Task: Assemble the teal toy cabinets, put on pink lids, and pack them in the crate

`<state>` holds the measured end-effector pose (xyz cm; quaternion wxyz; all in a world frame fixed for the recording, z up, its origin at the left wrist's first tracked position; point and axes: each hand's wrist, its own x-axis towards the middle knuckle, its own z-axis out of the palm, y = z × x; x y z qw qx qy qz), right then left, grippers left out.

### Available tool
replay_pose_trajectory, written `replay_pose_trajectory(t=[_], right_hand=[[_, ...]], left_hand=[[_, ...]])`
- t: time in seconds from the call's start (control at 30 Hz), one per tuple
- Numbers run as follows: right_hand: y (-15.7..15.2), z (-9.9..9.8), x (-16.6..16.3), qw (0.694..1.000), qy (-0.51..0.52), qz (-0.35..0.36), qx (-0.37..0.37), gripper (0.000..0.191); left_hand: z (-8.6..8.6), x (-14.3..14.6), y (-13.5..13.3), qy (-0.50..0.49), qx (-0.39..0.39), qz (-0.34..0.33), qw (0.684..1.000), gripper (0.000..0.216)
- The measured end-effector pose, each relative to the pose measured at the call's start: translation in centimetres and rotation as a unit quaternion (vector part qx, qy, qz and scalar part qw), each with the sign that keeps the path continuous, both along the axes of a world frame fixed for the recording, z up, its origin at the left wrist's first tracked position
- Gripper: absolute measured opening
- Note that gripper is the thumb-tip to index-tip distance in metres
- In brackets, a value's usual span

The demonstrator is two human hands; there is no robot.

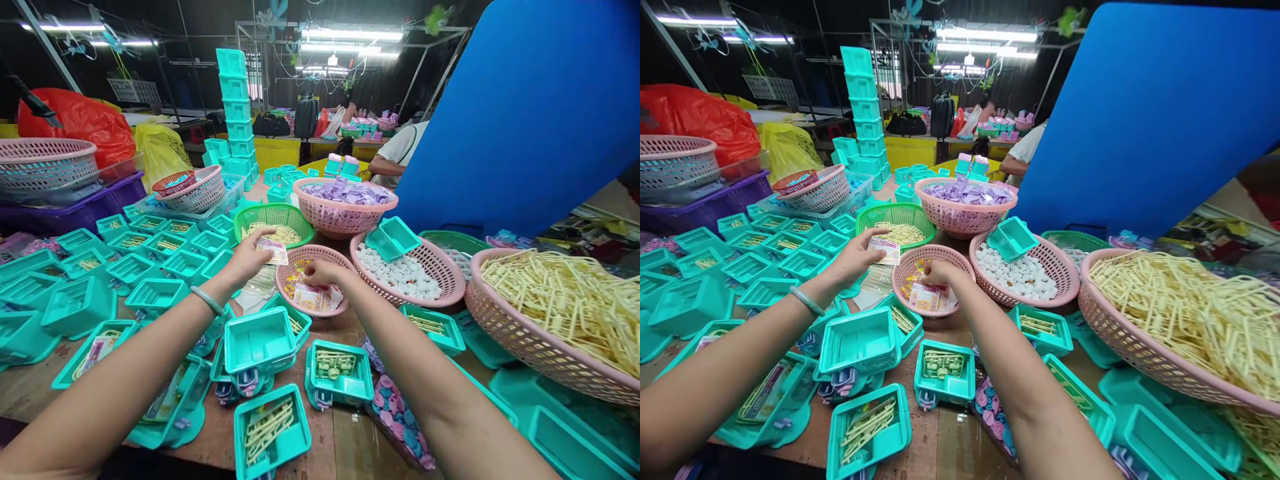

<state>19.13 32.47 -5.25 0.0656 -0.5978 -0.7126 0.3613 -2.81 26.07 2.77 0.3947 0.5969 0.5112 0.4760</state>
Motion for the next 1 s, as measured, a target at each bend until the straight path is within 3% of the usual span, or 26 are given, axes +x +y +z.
replay_pose_trajectory(t=[0.1,0.23,0.33,0.43,0.53,0.63,0.73,0.87,1.0], right_hand=[[-0.5,0.4,-0.2,0.997,0.066,-0.024,-0.018,0.031],[-1.7,2.3,0.1,0.972,0.222,-0.075,0.016,0.026],[-4.1,5.7,1.1,0.924,0.367,-0.096,0.052,0.032],[-8.5,9.2,2.2,0.86,0.49,-0.113,0.093,0.043],[-13.8,10.9,2.3,0.8,0.567,-0.147,0.131,0.042],[-18.5,10.4,1.8,0.749,0.609,-0.2,0.169,0.034],[-22.1,9.2,2.3,0.705,0.625,-0.256,0.215,0.029],[-26.0,8.3,4.9,0.695,0.624,-0.279,0.222,0.026],[-28.9,7.4,8.3,0.657,0.647,-0.326,0.208,0.032]], left_hand=[[0.2,-0.2,-0.4,0.014,-0.029,-0.002,0.999,0.032],[1.5,-0.4,-1.8,0.02,-0.034,0.019,0.999,0.035],[3.3,0.0,-3.5,0.015,-0.029,0.023,0.999,0.041],[5.4,1.7,-5.9,-0.004,-0.017,0.0,1.0,0.034],[6.7,4.7,-9.2,-0.061,-0.017,-0.081,0.995,0.028],[6.6,8.1,-12.7,-0.122,-0.001,-0.139,0.983,0.038],[5.5,11.1,-15.3,-0.132,0.022,-0.105,0.985,0.038],[3.5,15.0,-17.3,-0.15,0.02,-0.074,0.986,0.037],[1.9,19.3,-19.0,-0.205,-0.003,-0.12,0.971,0.046]])
